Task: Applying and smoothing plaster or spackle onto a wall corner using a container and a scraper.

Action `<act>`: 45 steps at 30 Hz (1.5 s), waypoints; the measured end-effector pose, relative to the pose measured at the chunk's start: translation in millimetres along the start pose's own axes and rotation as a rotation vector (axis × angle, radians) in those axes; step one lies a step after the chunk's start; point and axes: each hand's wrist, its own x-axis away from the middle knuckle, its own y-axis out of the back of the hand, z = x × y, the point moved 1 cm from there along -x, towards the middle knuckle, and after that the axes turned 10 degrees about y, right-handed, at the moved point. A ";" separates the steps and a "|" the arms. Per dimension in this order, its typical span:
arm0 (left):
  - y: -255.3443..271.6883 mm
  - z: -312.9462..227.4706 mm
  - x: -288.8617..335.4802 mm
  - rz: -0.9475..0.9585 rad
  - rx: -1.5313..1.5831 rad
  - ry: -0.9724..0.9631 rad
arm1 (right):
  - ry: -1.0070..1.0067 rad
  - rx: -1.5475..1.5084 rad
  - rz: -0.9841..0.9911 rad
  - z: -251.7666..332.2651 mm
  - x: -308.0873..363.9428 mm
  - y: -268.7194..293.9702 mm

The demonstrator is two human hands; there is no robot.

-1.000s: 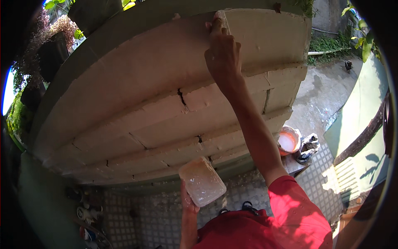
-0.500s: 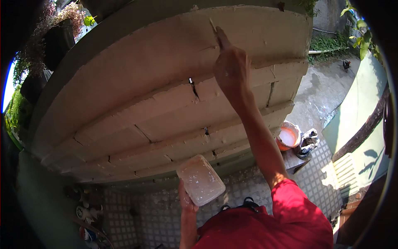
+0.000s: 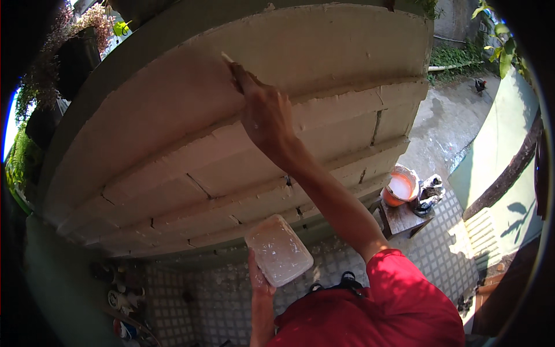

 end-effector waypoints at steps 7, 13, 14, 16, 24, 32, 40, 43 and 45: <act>5.0 3.7 -9.1 0.013 0.012 0.046 | -0.245 0.240 -0.149 -117.6 -23.1 111.2; -6.0 4.3 -13.1 -0.027 0.019 0.043 | -0.038 0.230 -0.156 -52.5 -14.1 7.1; -4.4 2.8 -13.5 -0.031 0.021 0.044 | -0.024 0.186 -0.079 -23.2 -10.9 -7.4; -3.2 -0.4 -13.2 0.077 0.003 -0.005 | -0.008 0.059 0.035 4.5 -3.9 -5.8; -2.0 -1.7 -6.2 0.025 -0.046 -0.012 | -0.183 0.321 -0.187 -84.0 -32.4 96.5; 4.6 7.6 -11.8 -0.033 -0.001 0.025 | 0.011 0.421 -0.039 -16.4 -34.6 -23.7; 9.7 6.2 -15.8 0.054 0.022 0.017 | -0.167 0.278 -0.135 -50.2 -24.1 90.7; 7.2 5.0 -11.4 0.077 0.017 0.030 | -0.200 0.431 -0.162 -84.2 -41.0 88.9; 6.9 3.5 -8.7 0.071 0.016 0.021 | -0.162 0.476 -0.113 -82.6 -48.1 66.0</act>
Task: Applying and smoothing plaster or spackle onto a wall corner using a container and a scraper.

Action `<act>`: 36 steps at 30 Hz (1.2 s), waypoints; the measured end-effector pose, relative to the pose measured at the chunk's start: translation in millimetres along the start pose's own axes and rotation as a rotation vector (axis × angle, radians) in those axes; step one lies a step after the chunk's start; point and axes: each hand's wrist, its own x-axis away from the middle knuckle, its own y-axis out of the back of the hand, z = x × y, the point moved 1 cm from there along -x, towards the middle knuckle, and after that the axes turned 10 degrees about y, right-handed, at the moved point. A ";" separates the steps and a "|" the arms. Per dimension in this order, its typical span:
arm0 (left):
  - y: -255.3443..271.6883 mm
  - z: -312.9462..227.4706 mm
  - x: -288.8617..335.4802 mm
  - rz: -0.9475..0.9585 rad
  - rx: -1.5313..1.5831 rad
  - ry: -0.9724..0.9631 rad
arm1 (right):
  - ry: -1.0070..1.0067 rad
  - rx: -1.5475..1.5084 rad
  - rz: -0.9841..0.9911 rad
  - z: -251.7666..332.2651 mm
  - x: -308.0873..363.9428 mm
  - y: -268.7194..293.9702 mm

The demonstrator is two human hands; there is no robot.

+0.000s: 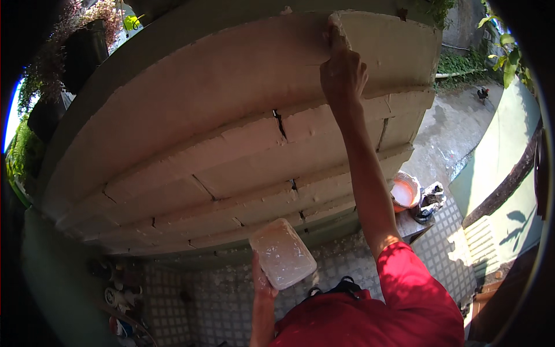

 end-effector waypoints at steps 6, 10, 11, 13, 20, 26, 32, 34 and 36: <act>7.6 -2.1 -4.4 -0.050 0.009 -0.017 | 0.340 -0.278 -0.003 107.1 55.4 -40.7; 7.5 -6.2 -4.9 -0.034 0.020 -0.035 | 0.130 -0.436 -0.005 61.2 49.6 9.9; 9.0 -8.1 -3.9 -0.040 0.021 -0.036 | 0.064 -0.375 -0.044 34.8 44.6 13.1; 4.5 -10.2 -3.3 -0.048 0.010 -0.015 | -0.099 -0.191 -0.061 -24.0 25.0 29.2; -8.3 -12.0 -3.0 -0.088 -0.026 -0.007 | 0.003 -0.184 -0.008 11.5 39.4 -15.2; -1.8 -11.7 -13.7 0.005 -0.051 -0.010 | 0.196 -0.394 0.152 130.9 65.5 -30.7; -4.5 -13.2 -12.0 -0.049 -0.063 0.021 | -0.003 -0.389 -0.023 19.3 48.6 16.4; -7.2 -11.2 -8.6 -0.003 -0.053 0.023 | -0.119 -0.305 -0.100 -35.3 40.0 17.6; -5.8 -11.4 -5.9 -0.029 -0.041 0.021 | -0.098 -0.257 -0.086 -35.3 48.7 3.3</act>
